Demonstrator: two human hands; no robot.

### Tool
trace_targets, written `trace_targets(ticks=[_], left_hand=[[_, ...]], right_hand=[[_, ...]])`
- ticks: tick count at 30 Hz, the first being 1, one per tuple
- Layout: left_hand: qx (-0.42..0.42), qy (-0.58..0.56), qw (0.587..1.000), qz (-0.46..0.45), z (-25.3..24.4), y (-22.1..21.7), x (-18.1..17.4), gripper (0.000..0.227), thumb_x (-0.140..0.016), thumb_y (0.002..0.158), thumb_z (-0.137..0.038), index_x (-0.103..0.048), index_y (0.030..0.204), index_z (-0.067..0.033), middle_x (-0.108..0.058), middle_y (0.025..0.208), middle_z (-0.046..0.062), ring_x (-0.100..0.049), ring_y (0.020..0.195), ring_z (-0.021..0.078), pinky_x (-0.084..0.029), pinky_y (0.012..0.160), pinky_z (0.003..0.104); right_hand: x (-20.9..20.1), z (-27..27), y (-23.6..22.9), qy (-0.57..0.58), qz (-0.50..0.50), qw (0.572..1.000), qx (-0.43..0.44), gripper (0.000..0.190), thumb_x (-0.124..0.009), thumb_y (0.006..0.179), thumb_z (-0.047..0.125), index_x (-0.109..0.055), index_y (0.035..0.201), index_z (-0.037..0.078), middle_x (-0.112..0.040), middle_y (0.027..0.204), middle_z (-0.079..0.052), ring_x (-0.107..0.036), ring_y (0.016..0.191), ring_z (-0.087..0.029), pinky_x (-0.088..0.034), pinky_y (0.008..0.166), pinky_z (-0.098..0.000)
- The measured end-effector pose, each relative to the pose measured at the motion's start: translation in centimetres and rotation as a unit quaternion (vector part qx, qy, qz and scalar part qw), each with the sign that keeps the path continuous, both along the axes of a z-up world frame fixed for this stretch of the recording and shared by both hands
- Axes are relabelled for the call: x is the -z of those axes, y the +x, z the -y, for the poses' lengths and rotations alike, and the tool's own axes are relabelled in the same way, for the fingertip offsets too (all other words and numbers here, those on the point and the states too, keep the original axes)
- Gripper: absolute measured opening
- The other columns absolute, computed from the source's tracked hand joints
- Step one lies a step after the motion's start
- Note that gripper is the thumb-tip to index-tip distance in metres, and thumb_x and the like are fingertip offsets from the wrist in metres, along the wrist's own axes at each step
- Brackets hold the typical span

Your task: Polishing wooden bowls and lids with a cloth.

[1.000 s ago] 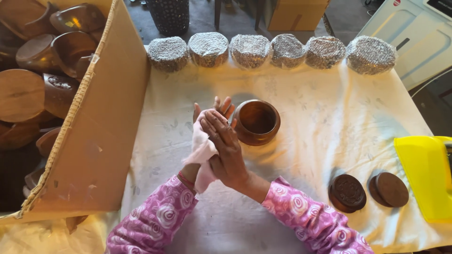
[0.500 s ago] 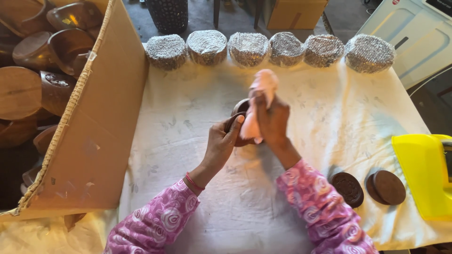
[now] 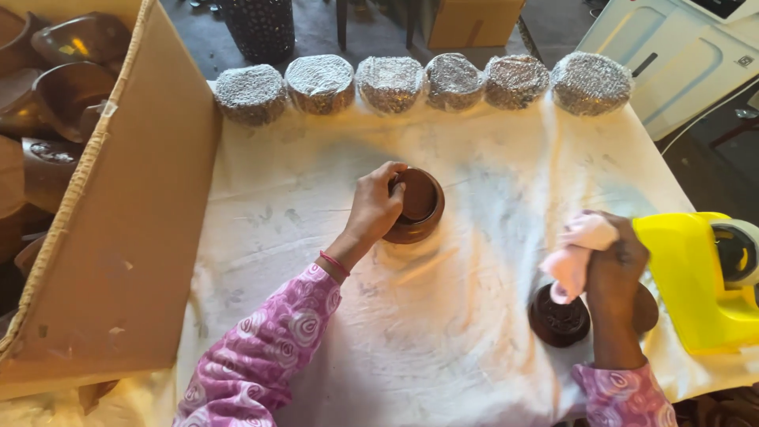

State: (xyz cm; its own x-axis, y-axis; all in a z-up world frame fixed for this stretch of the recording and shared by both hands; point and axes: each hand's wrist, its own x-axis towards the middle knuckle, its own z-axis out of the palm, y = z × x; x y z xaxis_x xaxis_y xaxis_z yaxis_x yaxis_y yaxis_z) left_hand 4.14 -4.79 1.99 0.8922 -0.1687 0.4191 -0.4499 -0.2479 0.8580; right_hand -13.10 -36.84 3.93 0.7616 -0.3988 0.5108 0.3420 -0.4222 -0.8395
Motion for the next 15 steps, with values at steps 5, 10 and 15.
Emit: trace_targets(ticks=[5, 10, 15], left_hand=[[-0.015, 0.092, 0.995, 0.045, 0.0, -0.3, -0.4, 0.025, -0.066, 0.087, -0.002, -0.07, 0.112, -0.0016, -0.073, 0.107, 0.021, -0.07, 0.104, 0.0388, -0.055, 0.093, 0.043], [-0.035, 0.114, 0.989, 0.088, -0.7, -1.2, -1.2, 0.031, -0.061, 0.087, 0.003, -0.07, 0.117, -0.0008, -0.069, 0.12, 0.023, -0.066, 0.112, 0.04, -0.053, 0.097, 0.044], [-0.005, 0.063, 0.99, 0.123, 0.7, -3.9, -3.8, 0.027, -0.061, 0.092, 0.002, -0.069, 0.118, -0.0007, -0.067, 0.131, 0.021, -0.067, 0.118, 0.0383, -0.056, 0.099, 0.042]], right_hand=[[1.5, 3.6, -1.1, 0.185, 0.074, 0.976, 0.091, 0.016, -0.053, 0.112, -0.002, -0.069, 0.11, -0.005, -0.071, 0.107, -0.011, -0.069, 0.093, -0.018, -0.056, 0.087, -0.0299], [0.5, 4.3, -1.4, 0.213, 0.161, 0.957, 0.114, 0.007, -0.059, 0.11, -0.001, -0.065, 0.111, -0.001, -0.068, 0.104, -0.01, -0.067, 0.088, -0.018, -0.056, 0.08, -0.0303], [1.0, 4.3, 0.1, 0.246, 0.171, 0.948, 0.111, 0.006, -0.057, 0.11, 0.006, -0.062, 0.111, 0.002, -0.066, 0.104, -0.01, -0.066, 0.088, -0.019, -0.057, 0.08, -0.0324]])
